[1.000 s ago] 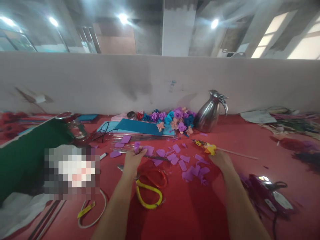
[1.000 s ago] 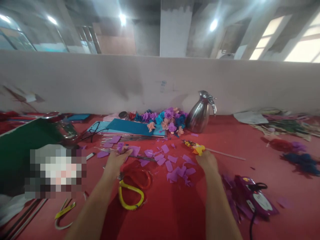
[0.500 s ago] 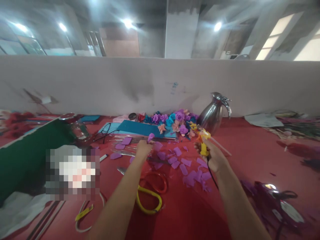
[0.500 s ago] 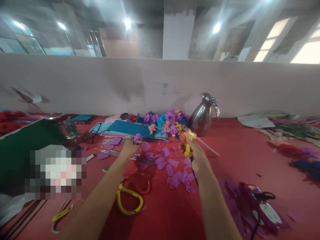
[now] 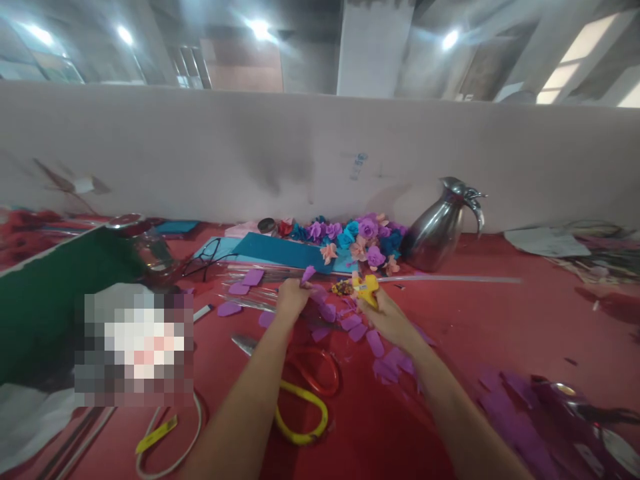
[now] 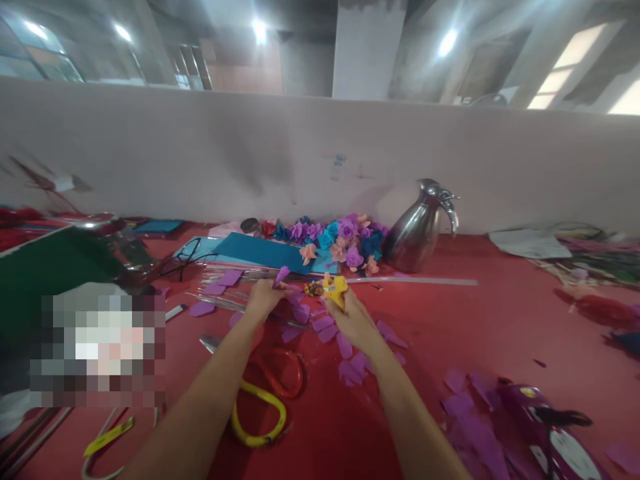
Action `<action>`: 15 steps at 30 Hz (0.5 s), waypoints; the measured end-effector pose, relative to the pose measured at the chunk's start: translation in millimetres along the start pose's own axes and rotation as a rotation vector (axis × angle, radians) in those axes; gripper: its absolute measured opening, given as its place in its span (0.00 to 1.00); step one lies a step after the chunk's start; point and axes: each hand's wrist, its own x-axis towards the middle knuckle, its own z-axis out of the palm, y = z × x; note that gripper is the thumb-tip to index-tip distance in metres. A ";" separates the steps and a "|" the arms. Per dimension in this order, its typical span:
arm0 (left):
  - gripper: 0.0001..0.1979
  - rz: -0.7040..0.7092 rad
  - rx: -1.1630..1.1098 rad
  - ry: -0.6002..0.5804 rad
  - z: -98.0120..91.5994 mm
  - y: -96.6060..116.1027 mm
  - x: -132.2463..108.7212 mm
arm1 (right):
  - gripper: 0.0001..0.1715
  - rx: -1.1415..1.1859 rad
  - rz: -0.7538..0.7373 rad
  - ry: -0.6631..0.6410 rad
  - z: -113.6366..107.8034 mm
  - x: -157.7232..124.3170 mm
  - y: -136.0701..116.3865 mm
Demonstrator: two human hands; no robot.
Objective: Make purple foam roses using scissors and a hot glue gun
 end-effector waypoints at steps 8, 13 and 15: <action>0.09 0.018 0.014 -0.012 2.6 -2.3 1.6 | 0.17 -0.301 0.043 -0.033 12.4 1.5 -2.7; 0.08 0.030 0.032 -0.014 1.7 -1.0 -0.6 | 0.20 -0.341 0.061 -0.027 15.6 1.6 -0.6; 0.08 0.033 0.039 -0.016 1.8 -1.3 -0.7 | 0.20 -0.351 0.063 -0.036 16.5 1.3 0.5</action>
